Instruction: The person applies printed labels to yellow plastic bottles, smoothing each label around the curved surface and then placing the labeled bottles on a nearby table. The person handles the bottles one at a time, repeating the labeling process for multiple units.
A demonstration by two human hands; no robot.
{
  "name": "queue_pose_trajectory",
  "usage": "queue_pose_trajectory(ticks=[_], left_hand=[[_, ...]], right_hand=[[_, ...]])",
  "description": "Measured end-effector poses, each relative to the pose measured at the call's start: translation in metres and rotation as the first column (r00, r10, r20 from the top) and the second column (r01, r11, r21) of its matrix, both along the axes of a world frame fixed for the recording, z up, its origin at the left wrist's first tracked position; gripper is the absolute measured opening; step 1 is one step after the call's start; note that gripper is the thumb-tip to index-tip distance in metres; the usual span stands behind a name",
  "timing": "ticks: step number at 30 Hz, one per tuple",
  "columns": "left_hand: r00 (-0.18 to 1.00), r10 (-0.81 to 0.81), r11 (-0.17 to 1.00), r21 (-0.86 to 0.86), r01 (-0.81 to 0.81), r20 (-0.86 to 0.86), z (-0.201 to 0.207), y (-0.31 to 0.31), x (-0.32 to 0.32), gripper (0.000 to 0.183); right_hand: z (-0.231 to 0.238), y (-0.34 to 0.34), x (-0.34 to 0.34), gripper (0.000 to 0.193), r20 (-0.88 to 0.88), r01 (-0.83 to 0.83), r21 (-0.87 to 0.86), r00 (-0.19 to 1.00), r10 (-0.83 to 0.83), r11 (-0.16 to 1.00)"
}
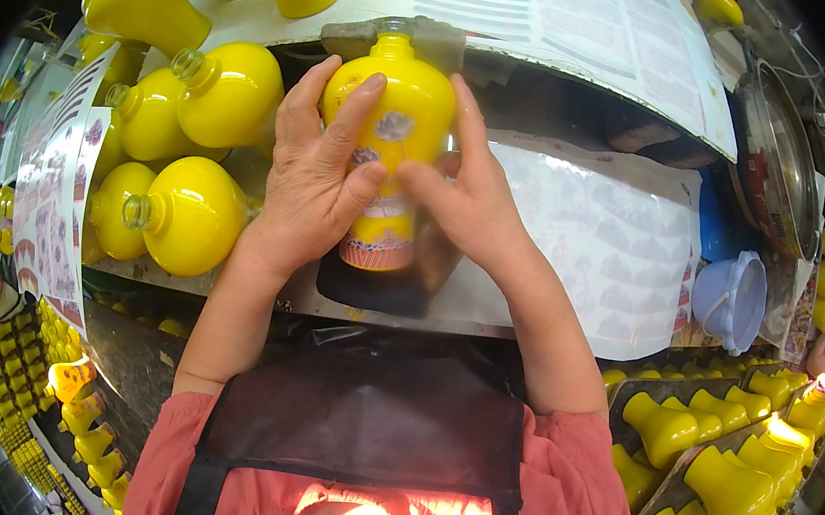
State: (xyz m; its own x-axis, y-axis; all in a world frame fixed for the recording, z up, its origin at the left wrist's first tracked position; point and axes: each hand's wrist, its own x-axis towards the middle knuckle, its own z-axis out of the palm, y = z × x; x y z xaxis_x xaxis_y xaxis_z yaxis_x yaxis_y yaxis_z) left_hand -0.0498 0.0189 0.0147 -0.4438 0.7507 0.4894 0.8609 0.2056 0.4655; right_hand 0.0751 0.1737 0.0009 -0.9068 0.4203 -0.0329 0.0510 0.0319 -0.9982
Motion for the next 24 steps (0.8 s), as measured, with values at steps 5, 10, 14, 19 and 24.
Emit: queue_pose_trajectory(ticks=[5,10,14,19,24], left_hand=[[1.000,0.005,1.000,0.021,-0.004,-0.026,-0.003,0.002,-0.002,0.069],[1.000,-0.005,0.999,0.035,0.005,-0.007,-0.011,-0.001,-0.006,0.088],[0.975,-0.046,0.995,0.095,0.026,0.215,-0.020,-0.006,-0.004,0.102],[0.873,-0.096,0.988,0.154,0.024,0.478,-0.031,-0.007,0.007,0.104],[0.905,-0.071,0.989,0.147,0.009,0.420,-0.029,-0.006,0.008,0.103]], right_hand=[[-0.004,0.002,0.000,0.096,-0.006,-0.001,0.013,1.000,0.001,1.000],[-0.003,0.001,0.002,0.099,-0.015,0.016,-0.023,1.000,-0.016,1.000],[0.001,-0.003,0.008,0.104,0.064,0.014,0.052,0.998,-0.017,0.999],[0.023,0.002,0.005,0.098,0.068,0.024,0.183,0.997,-0.037,0.983],[0.066,0.009,-0.013,0.076,0.059,0.038,0.571,0.994,-0.088,0.820]])
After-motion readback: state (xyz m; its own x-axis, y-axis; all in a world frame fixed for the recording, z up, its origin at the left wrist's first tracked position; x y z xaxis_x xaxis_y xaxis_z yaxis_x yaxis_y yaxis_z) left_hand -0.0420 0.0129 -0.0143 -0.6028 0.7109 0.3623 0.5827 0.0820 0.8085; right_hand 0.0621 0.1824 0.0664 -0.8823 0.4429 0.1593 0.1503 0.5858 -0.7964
